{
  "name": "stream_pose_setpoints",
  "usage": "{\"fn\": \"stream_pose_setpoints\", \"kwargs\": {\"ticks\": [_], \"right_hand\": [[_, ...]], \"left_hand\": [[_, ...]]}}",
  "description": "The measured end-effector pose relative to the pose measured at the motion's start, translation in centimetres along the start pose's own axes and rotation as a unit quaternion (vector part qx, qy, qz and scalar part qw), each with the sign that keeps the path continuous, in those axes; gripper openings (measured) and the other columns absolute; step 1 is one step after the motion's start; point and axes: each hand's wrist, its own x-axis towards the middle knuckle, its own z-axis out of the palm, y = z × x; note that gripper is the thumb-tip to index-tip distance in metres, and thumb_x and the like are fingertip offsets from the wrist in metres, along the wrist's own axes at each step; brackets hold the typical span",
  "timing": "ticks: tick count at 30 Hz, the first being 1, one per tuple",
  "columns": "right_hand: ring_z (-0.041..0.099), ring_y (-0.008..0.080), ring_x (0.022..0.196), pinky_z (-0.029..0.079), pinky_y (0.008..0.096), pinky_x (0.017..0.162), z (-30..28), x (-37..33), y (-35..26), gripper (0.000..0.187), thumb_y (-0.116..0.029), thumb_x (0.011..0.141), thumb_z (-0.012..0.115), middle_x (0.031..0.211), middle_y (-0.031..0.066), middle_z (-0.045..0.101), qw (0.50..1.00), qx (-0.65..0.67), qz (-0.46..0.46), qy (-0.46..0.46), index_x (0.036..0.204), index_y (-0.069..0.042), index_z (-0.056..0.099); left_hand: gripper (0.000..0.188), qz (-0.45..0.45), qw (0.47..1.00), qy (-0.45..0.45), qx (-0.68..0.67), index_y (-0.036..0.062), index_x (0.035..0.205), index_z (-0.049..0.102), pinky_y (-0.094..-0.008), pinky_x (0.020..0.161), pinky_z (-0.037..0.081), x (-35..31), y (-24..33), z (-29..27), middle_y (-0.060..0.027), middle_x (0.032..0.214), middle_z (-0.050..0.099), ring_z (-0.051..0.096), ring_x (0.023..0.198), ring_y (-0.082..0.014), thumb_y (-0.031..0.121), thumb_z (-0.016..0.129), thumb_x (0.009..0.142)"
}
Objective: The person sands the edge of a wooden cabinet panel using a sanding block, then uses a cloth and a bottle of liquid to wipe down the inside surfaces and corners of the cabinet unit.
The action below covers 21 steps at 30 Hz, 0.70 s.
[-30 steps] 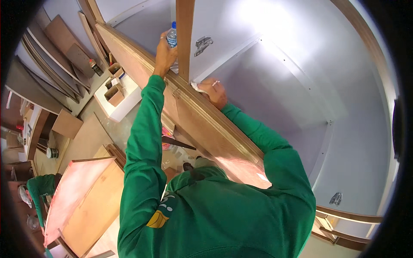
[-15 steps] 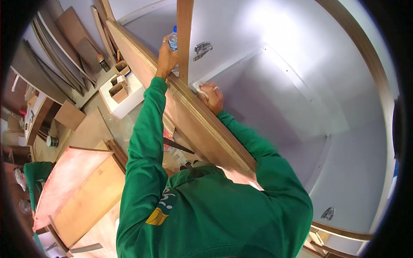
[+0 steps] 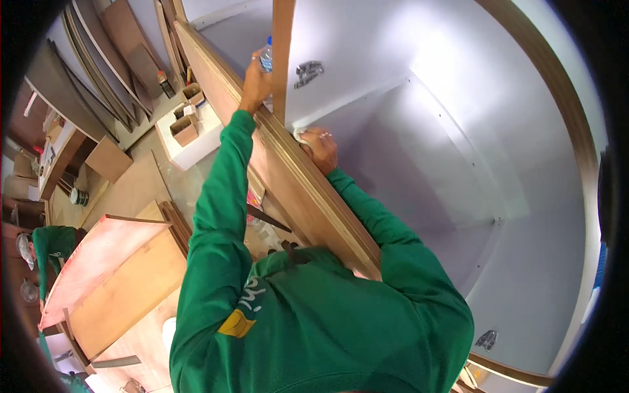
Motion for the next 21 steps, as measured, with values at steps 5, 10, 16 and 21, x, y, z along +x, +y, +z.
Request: {"fn": "stream_pose_setpoints", "kwargs": {"ticks": [5, 10, 16, 21], "right_hand": [[0.061, 0.0352, 0.086, 0.047, 0.0459, 0.073, -1.6, -3.5, 1.9, 0.017, -0.01, 0.085, 0.065, 0.094, 0.0141, 0.063, 0.99, -0.018, 0.137, -0.03, 0.1, -0.005, 0.058], [0.062, 0.0354, 0.085, 0.048, 0.0467, 0.072, -0.2, 0.0, -0.2, 0.017, -0.014, 0.086, 0.065, 0.092, 0.0147, 0.063, 0.992, 0.011, 0.12, 0.049, 0.1, -0.006, 0.06], [0.062, 0.0354, 0.083, 0.049, 0.0471, 0.073, -1.4, -3.0, 0.1, 0.017, -0.015, 0.086, 0.067, 0.092, 0.0153, 0.063, 0.995, -0.004, 0.059, -0.077, 0.099, -0.006, 0.06], [0.061, 0.0362, 0.078, 0.048, 0.0462, 0.073, -1.0, -2.2, 0.1, 0.017, -0.015, 0.087, 0.068, 0.093, 0.0169, 0.064, 0.976, 0.016, 0.21, 0.047, 0.099, -0.006, 0.061]], "left_hand": [[0.049, 0.025, 0.999, 0.018, 0.021, -0.0021, 0.127, 0.048, -0.0291, 0.083, 0.05, 0.0, 0.9, 0.0, -0.0086, 0.104, 0.066, 0.06, 0.093, -0.0134, 0.01, 0.072, 0.086], [0.048, 0.001, 1.0, 0.009, -0.03, -0.0022, 0.127, 0.048, -0.0301, 0.083, 0.05, -0.2, 1.4, 0.4, -0.0085, 0.105, 0.065, 0.06, 0.091, -0.0134, 0.01, 0.07, 0.086], [0.047, 0.023, 1.0, -0.008, 0.002, -0.0031, 0.128, 0.047, -0.0308, 0.085, 0.049, -1.3, -0.3, -0.1, -0.0093, 0.109, 0.065, 0.06, 0.095, -0.0139, 0.009, 0.068, 0.087], [0.047, 0.022, 1.0, 0.016, 0.004, -0.0026, 0.129, 0.048, -0.0314, 0.089, 0.049, -0.4, 0.2, 0.1, -0.0103, 0.11, 0.064, 0.059, 0.098, -0.0154, 0.008, 0.066, 0.087]]}}
